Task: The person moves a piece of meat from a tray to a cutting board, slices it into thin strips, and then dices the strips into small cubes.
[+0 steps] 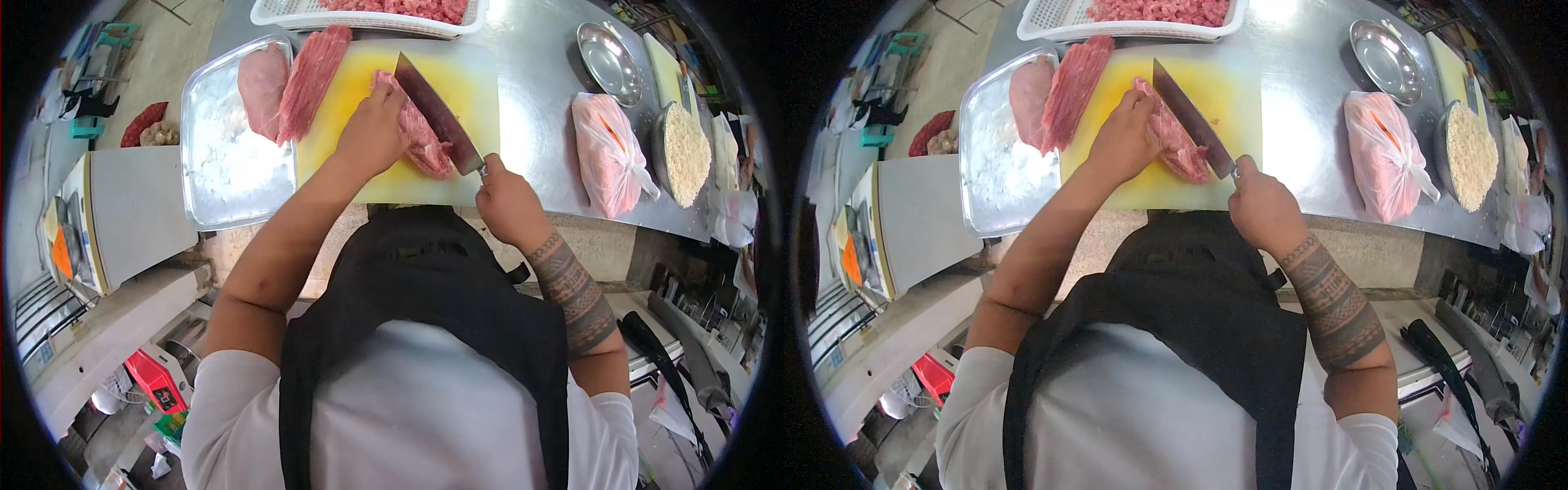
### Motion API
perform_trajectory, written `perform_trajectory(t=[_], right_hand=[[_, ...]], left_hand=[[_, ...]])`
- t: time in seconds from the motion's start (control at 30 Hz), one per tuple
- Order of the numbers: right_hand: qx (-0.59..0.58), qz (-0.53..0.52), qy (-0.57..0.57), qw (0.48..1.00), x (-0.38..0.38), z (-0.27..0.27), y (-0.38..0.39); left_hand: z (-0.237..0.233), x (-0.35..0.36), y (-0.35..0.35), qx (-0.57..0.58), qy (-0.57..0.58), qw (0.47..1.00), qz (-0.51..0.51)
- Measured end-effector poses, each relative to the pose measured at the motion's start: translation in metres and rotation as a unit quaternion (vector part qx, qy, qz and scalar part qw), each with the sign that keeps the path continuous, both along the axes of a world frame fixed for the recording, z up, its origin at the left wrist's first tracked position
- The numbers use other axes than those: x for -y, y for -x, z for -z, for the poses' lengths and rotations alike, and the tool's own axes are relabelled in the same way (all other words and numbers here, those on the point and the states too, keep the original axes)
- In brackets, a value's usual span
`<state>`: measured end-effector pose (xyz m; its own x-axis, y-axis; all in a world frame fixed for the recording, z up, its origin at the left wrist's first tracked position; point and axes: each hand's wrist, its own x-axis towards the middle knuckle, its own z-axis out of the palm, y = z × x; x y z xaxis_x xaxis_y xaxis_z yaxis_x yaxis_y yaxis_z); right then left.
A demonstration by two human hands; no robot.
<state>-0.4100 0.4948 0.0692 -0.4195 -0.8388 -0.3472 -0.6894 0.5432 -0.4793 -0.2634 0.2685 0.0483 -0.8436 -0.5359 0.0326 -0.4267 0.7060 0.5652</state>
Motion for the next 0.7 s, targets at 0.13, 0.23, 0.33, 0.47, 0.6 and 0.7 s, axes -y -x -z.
perform_trajectory(t=[0.13,0.23,0.33,0.47,0.6,0.7], right_hand=[[-0.025,0.018,0.021,0.999,-0.014,-0.035,-0.017],[-0.017,0.025,0.019,0.999,-0.02,-0.052,-0.027],[-0.02,0.021,0.019,0.999,-0.021,-0.05,-0.032],[-0.017,0.003,0.003,1.0,-0.011,-0.047,-0.032],[0.003,-0.021,-0.011,1.0,0.007,-0.048,-0.027],[0.001,-0.036,-0.006,0.999,0.032,-0.047,-0.019]], left_hand=[[0.005,0.014,0.004,0.022,0.001,1.0,0.001],[0.006,0.018,0.004,0.024,-0.007,1.0,0.004],[0.005,0.019,0.006,0.033,-0.017,0.999,0.01],[-0.002,0.019,0.008,0.041,-0.047,0.998,0.004],[0.011,0.024,0.008,0.033,-0.047,0.998,0.013],[0.01,0.024,0.007,0.041,-0.066,0.997,0.005]])
